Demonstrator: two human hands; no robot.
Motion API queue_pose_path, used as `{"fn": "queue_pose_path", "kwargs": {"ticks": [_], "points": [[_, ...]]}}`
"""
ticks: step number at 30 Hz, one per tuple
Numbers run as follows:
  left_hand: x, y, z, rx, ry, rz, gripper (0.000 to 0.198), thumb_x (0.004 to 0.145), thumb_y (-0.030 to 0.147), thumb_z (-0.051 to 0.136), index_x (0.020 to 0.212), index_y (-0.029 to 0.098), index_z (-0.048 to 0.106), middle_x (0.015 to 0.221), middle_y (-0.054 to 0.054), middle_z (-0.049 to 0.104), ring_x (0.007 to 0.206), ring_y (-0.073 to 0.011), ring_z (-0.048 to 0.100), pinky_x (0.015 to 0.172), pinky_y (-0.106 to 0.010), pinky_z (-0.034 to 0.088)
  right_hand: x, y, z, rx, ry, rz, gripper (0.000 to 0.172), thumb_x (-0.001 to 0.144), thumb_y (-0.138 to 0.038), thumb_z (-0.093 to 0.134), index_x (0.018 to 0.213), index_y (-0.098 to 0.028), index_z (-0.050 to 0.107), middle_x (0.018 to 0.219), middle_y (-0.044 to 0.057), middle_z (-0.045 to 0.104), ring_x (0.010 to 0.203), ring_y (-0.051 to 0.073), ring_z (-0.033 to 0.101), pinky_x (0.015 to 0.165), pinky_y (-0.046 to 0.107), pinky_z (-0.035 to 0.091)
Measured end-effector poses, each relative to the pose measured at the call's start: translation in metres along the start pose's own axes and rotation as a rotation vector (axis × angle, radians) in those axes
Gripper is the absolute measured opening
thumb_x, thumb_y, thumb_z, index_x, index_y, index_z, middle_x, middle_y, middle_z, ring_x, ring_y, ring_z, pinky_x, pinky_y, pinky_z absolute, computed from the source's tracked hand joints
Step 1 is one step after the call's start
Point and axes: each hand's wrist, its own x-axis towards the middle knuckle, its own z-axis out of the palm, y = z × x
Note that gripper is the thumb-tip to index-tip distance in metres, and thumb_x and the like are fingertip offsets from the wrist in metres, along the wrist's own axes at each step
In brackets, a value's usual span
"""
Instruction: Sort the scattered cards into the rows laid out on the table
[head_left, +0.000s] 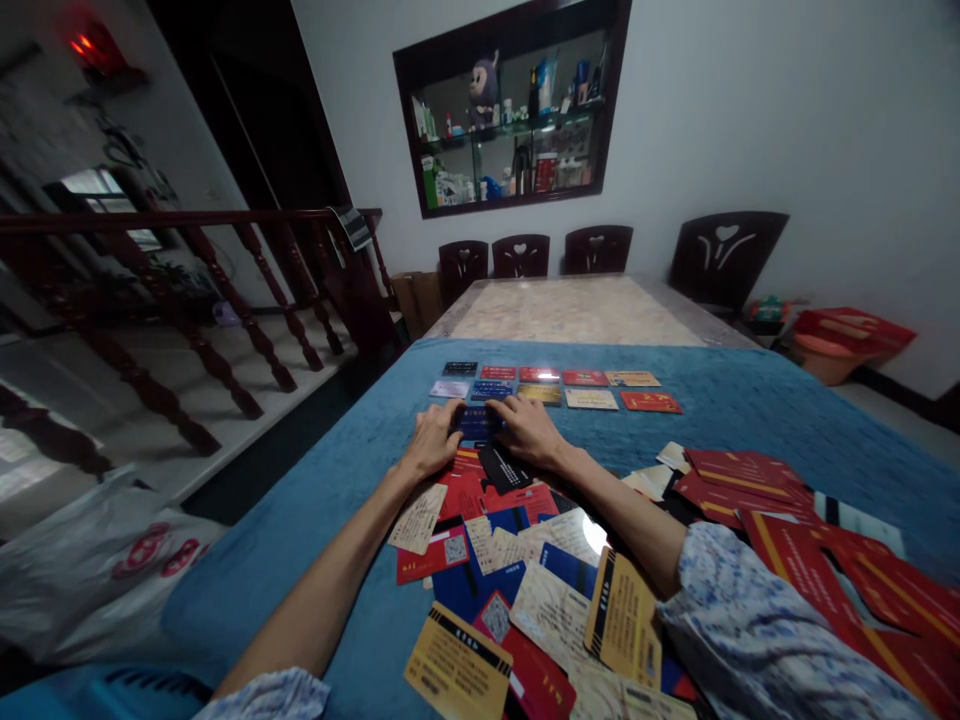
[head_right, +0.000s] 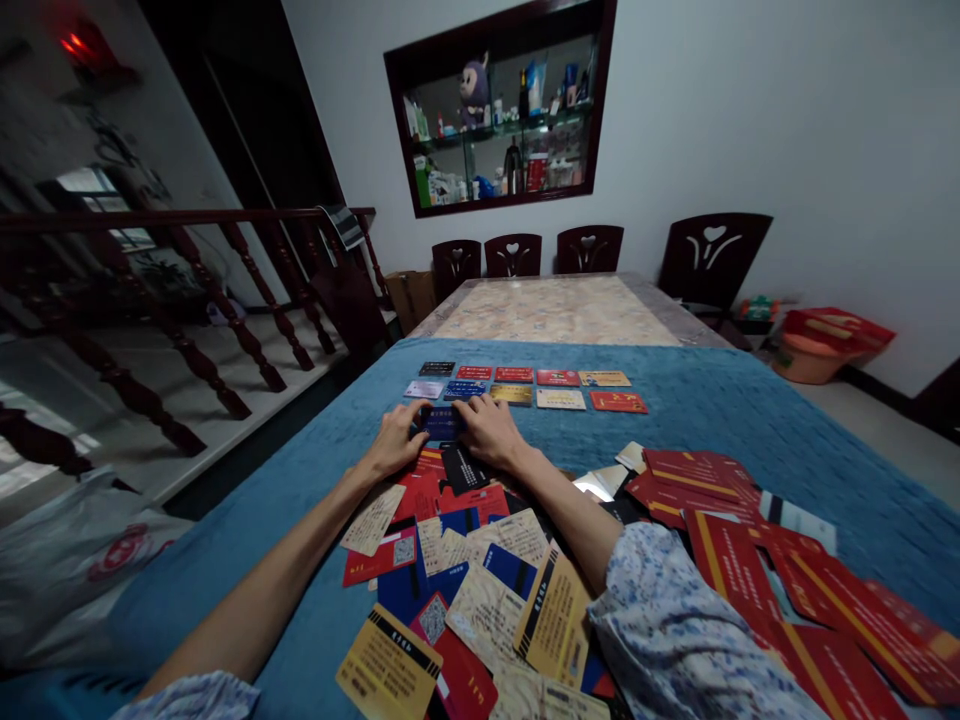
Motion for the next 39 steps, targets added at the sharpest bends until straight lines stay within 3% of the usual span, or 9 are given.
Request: {"fn": "queue_pose_path", "kwargs": {"ticks": [5,12,17,23,30,39], "points": [[0.002,-0.004,0.000,-0.001,-0.046,0.020,0.058,0.079,0.016,0.064,0.135,0.021,0.050,0.117,-0.009,0.063,0.112,-0.0287,0.054,0.100,-0.046,0.040,0.001,0.005,0.002,-0.001,-0.002,-0.022,0.062,0.088,-0.037,0.062,0.144,-0.015,0.045,0.127,0.018,0.057,0.115,0.031,0.047,0.089,0.040,0.036],[0.006,-0.006,0.000,0.009,-0.084,0.048,0.059,0.080,0.017,0.063,0.137,0.018,0.050,0.126,-0.012,0.062,0.116,-0.0306,0.053,0.100,-0.046,0.041,0.002,0.013,0.005,-0.010,-0.004,-0.065,0.055,0.090,-0.045,0.058,0.137,-0.017,0.051,0.122,0.017,0.059,0.113,0.031,0.048,0.088,0.041,0.036],[0.010,-0.009,-0.003,-0.005,-0.095,0.055,0.061,0.078,0.017,0.066,0.137,0.017,0.052,0.124,-0.013,0.063,0.118,-0.0312,0.052,0.101,-0.046,0.042,0.001,0.012,-0.001,-0.034,-0.022,-0.070,0.053,0.091,-0.051,0.056,0.132,-0.018,0.055,0.120,0.016,0.063,0.110,0.031,0.050,0.087,0.041,0.037],[0.020,-0.011,-0.013,-0.032,-0.188,0.040,0.062,0.075,0.021,0.071,0.135,0.016,0.057,0.121,-0.013,0.063,0.118,-0.0314,0.054,0.105,-0.044,0.042,0.000,0.013,-0.005,-0.055,-0.039,-0.065,0.053,0.090,-0.055,0.057,0.130,-0.020,0.058,0.119,0.015,0.062,0.113,0.031,0.047,0.087,0.040,0.038],[0.031,-0.009,-0.017,0.024,-0.220,0.106,0.050,0.075,0.024,0.070,0.124,0.021,0.062,0.128,-0.011,0.060,0.125,-0.0325,0.049,0.106,-0.048,0.040,0.004,0.014,-0.016,-0.081,-0.096,-0.042,0.052,0.088,-0.055,0.060,0.126,-0.020,0.061,0.122,0.016,0.058,0.116,0.032,0.046,0.088,0.043,0.041],[0.045,-0.009,-0.008,0.121,-0.218,0.152,0.046,0.076,0.022,0.068,0.121,0.022,0.062,0.125,-0.011,0.057,0.123,-0.0329,0.044,0.103,-0.051,0.038,0.015,0.020,-0.026,-0.117,-0.185,-0.028,0.048,0.085,-0.050,0.063,0.121,-0.018,0.065,0.122,0.017,0.059,0.115,0.034,0.048,0.088,0.044,0.044]]}}
